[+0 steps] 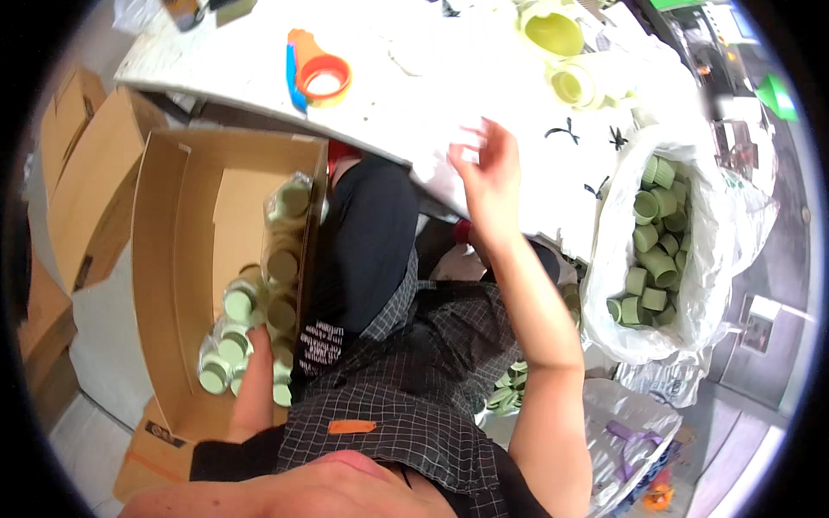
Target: The person places a green cap on a thermos flask, slides the flask into a plastic sleeve, and puts the finished items into a cardboard box.
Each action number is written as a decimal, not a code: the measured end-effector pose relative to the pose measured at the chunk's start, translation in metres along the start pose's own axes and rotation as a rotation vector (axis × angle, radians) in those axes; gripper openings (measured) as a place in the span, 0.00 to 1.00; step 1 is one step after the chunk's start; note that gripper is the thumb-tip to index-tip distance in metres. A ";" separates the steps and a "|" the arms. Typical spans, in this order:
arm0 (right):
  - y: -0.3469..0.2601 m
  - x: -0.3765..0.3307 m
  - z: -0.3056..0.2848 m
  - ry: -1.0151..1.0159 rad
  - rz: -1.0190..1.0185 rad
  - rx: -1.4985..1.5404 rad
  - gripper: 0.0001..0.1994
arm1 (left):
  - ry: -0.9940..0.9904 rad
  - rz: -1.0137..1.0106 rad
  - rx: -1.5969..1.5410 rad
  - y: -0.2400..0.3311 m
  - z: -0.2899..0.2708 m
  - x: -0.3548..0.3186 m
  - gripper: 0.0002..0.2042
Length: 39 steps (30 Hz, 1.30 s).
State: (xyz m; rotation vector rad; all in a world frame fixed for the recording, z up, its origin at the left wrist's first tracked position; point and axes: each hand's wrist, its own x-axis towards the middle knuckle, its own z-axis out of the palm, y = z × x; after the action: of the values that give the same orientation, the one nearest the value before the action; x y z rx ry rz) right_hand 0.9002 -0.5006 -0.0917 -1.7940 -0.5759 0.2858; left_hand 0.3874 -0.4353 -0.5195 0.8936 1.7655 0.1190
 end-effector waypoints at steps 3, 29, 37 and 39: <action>0.031 0.114 -0.023 0.387 -0.111 -0.056 0.35 | 0.193 0.147 -0.052 0.019 0.001 -0.049 0.27; 0.084 -0.183 -0.314 0.257 0.254 0.307 0.29 | -1.176 0.644 0.250 0.321 0.153 -0.353 0.31; 0.280 -0.166 -0.540 1.632 0.571 -0.201 0.40 | -1.226 0.466 0.232 0.292 0.126 -0.385 0.21; 0.299 -0.148 -0.505 1.591 0.493 -0.513 0.30 | -1.050 0.527 0.144 0.297 0.120 -0.394 0.21</action>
State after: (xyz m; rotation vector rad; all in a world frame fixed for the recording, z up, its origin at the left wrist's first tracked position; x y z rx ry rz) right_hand 1.0841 -1.0578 -0.2391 -1.9809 0.9983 -1.0057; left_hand 0.6863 -0.5083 -0.1151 1.2082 0.5541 -0.1288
